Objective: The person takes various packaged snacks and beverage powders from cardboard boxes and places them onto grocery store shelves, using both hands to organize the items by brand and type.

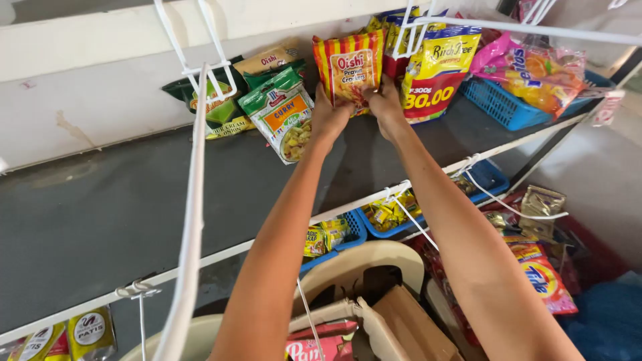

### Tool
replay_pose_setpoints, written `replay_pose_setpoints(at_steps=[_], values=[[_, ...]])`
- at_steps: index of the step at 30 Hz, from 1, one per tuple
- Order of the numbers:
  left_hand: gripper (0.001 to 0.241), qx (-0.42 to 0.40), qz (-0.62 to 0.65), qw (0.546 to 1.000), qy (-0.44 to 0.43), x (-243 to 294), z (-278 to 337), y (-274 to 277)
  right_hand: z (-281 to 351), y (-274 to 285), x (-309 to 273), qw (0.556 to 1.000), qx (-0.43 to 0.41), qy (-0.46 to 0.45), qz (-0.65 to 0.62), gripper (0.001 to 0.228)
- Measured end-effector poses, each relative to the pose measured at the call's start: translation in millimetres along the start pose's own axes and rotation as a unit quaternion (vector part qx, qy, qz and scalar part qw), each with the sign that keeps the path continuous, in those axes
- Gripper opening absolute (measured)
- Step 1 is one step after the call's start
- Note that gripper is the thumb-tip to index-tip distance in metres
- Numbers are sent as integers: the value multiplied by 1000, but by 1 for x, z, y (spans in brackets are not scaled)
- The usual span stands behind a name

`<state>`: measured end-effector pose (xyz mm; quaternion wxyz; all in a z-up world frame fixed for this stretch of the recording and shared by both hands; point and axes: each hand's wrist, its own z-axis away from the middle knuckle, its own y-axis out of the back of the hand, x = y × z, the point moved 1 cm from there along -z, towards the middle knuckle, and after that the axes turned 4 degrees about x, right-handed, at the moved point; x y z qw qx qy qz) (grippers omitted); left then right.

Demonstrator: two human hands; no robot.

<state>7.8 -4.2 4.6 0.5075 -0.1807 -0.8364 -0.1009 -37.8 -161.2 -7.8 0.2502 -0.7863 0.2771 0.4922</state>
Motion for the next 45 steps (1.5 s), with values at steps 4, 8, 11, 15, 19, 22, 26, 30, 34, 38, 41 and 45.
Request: replay_pose_setpoints(at_steps=[4, 8, 11, 15, 19, 22, 26, 30, 34, 38, 41, 45], values=[[68, 19, -44, 997, -58, 0, -2, 9, 46, 8, -66, 996, 17, -54, 65, 39], [72, 42, -112, 988, -102, 13, 8, 28, 70, 18, -92, 992, -31, 7, 124, 30], [67, 20, -100, 989, -103, 36, 23, 43, 84, 22, -108, 987, -53, 60, 136, 29], [68, -20, -89, 988, -125, 59, 44, 58, 129, 24, -140, 975, -41, 164, 147, 29], [62, -15, -132, 966, -222, 114, 93, 83, 181, 31, -179, 940, -18, 263, 215, 30], [58, -72, -54, 974, -208, 188, 158, 102, 236, 29, -207, 917, -19, 293, 268, 32], [54, -13, -54, 991, -122, 231, 231, 115, 318, 12, -236, 947, -19, 253, 198, 35], [50, 34, -123, 990, -68, 249, 290, 126, 374, 9, -239, 965, 34, 223, 131, 37], [53, 53, -157, 986, -6, 274, 354, 144, 440, 10, -248, 971, 57, 180, 144, 40], [45, 58, -124, 990, 25, 286, 415, 163, 501, 17, -246, 966, 55, 181, 177, 37], [45, 67, -94, 993, 26, 291, 467, 179, 546, 22, -243, 972, 26, 162, 166, 35], [53, 70, -101, 992, 38, 281, 533, 199, 596, 27, -230, 982, -39, 125, 134, 31]])
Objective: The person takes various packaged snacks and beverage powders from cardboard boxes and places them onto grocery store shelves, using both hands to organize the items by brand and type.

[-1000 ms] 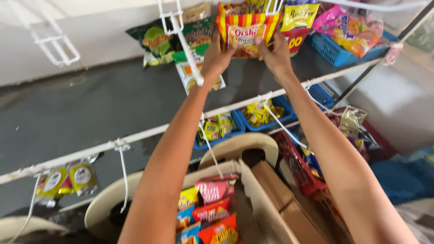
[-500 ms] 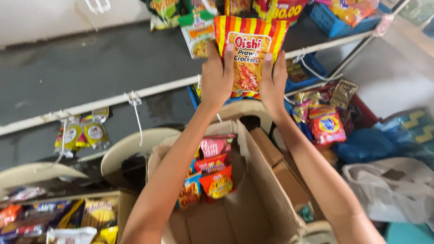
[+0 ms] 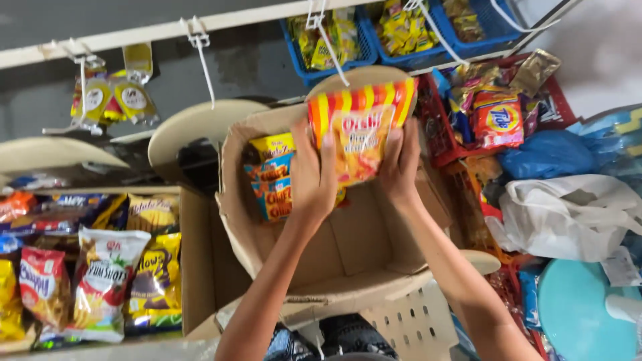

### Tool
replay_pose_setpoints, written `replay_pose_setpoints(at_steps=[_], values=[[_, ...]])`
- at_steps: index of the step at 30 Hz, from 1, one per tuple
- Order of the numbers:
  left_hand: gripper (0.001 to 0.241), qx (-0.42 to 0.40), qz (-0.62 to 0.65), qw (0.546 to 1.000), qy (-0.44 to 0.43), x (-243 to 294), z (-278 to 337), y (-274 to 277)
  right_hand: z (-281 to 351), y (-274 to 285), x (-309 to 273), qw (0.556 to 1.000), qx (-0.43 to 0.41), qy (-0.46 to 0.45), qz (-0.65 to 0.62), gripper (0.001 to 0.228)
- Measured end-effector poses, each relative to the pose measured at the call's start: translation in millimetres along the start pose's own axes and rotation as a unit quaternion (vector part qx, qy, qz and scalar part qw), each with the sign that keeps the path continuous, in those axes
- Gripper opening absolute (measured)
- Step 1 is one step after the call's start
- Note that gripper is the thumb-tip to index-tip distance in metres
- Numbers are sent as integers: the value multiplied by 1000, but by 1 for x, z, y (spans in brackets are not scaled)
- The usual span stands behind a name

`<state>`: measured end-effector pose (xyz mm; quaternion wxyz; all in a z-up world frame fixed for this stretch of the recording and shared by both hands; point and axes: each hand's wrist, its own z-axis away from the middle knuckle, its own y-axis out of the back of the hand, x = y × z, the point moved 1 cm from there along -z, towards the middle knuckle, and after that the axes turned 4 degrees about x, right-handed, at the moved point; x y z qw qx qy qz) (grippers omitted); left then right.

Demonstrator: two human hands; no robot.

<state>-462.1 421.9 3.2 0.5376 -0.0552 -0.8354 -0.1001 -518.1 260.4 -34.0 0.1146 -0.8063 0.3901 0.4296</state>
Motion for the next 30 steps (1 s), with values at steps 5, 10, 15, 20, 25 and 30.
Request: replay_pose_setpoints(at_steps=[5, 10, 15, 20, 25, 30], values=[[50, -65, -6, 984, 167, -84, 51, 24, 97, 3, 134, 984, -99, -147, -14, 23], [56, -137, -215, 924, 287, -278, 88, 38, 142, -42, 178, 934, -320, -147, -64, 21], [70, -122, -359, 830, 409, -397, 116, 40, 214, -84, 277, 866, -427, -245, -86, 38], [35, -187, -464, 839, 214, -537, 166, 38, 260, -115, 326, 881, -416, -227, 0, 43], [33, -278, -527, 785, 172, -550, 182, 27, 292, -107, 364, 887, -334, -311, -71, 22], [45, -43, -269, 934, 229, -506, 184, 47, 238, -112, 239, 919, -339, -196, -50, 40]])
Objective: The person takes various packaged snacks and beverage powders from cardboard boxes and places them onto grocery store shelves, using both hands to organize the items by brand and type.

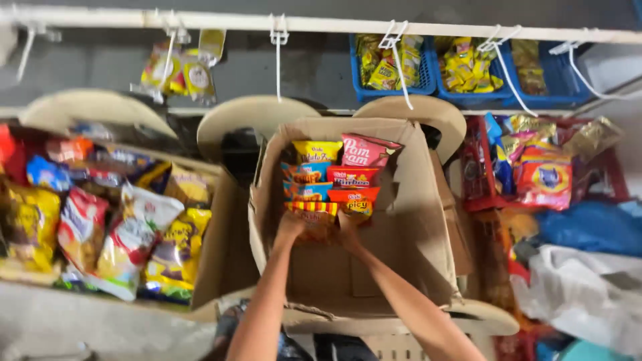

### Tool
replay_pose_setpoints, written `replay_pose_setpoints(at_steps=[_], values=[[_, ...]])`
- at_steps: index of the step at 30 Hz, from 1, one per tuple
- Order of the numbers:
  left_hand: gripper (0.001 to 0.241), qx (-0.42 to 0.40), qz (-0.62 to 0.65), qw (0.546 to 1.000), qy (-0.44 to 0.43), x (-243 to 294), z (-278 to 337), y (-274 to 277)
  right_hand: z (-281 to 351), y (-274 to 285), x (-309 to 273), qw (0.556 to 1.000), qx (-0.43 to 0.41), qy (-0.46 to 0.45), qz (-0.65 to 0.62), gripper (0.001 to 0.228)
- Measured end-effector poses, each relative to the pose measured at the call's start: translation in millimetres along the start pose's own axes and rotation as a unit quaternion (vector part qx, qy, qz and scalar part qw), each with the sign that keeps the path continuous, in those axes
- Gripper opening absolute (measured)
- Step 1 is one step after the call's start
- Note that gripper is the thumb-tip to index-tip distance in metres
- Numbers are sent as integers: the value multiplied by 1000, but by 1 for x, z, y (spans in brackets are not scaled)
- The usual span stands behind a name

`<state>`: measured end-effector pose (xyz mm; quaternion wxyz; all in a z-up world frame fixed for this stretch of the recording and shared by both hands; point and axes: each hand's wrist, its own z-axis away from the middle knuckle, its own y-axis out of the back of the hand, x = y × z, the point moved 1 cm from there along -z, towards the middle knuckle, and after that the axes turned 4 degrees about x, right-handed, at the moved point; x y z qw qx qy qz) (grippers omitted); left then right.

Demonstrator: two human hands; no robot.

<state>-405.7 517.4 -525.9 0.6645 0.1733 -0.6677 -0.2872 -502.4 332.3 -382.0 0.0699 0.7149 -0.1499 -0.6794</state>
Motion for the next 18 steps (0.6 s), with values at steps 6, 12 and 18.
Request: replay_pose_setpoints(at_steps=[6, 12, 18], values=[[42, -44, -23, 992, 114, 12, 6, 17, 10, -3, 8, 995, 8, -53, 84, 43], [42, 11, -26, 989, 147, 9, 15, 11, 10, -26, 97, 985, 37, -69, 151, 35], [40, 30, 68, 990, 118, 42, 26, 36, 18, -21, 49, 990, 38, -62, 125, 56]])
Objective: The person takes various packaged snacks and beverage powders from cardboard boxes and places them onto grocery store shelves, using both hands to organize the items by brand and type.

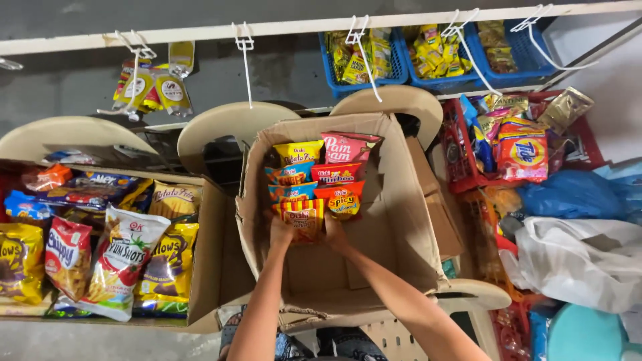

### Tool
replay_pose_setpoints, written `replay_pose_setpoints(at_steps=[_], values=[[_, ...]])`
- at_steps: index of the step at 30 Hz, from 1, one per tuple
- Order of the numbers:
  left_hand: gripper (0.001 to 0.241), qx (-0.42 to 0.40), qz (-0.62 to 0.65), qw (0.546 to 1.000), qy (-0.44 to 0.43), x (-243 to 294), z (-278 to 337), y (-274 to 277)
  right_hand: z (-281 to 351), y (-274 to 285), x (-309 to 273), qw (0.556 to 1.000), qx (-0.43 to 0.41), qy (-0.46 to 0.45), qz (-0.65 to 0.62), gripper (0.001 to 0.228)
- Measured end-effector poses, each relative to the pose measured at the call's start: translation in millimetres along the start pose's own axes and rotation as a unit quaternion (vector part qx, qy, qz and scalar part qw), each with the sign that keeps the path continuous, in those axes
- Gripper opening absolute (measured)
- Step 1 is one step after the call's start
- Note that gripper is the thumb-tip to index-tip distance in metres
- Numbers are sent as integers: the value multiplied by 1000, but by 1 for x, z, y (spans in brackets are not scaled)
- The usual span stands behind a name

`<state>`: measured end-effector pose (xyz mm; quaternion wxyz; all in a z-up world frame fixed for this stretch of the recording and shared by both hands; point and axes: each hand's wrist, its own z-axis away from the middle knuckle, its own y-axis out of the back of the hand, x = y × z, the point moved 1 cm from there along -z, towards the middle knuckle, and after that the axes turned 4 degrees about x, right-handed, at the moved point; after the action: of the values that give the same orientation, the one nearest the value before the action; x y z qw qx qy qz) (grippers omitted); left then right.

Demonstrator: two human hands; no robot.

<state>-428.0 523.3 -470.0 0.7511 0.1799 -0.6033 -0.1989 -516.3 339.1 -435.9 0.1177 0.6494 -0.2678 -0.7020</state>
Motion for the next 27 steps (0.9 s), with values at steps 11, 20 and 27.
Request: replay_pose_setpoints(at_steps=[11, 20, 27], values=[[42, -76, -231, 966, -94, -6, -8, -5, -13, 42, -61, 990, -126, -56, -11, 72], [45, -147, -41, 970, -189, 344, 69, 160, -32, 231, -287, 981, -176, 76, 20, 32], [32, -85, 227, 915, -322, 476, 5, 156, -106, 349, -337, 975, 7, 141, -170, 35]])
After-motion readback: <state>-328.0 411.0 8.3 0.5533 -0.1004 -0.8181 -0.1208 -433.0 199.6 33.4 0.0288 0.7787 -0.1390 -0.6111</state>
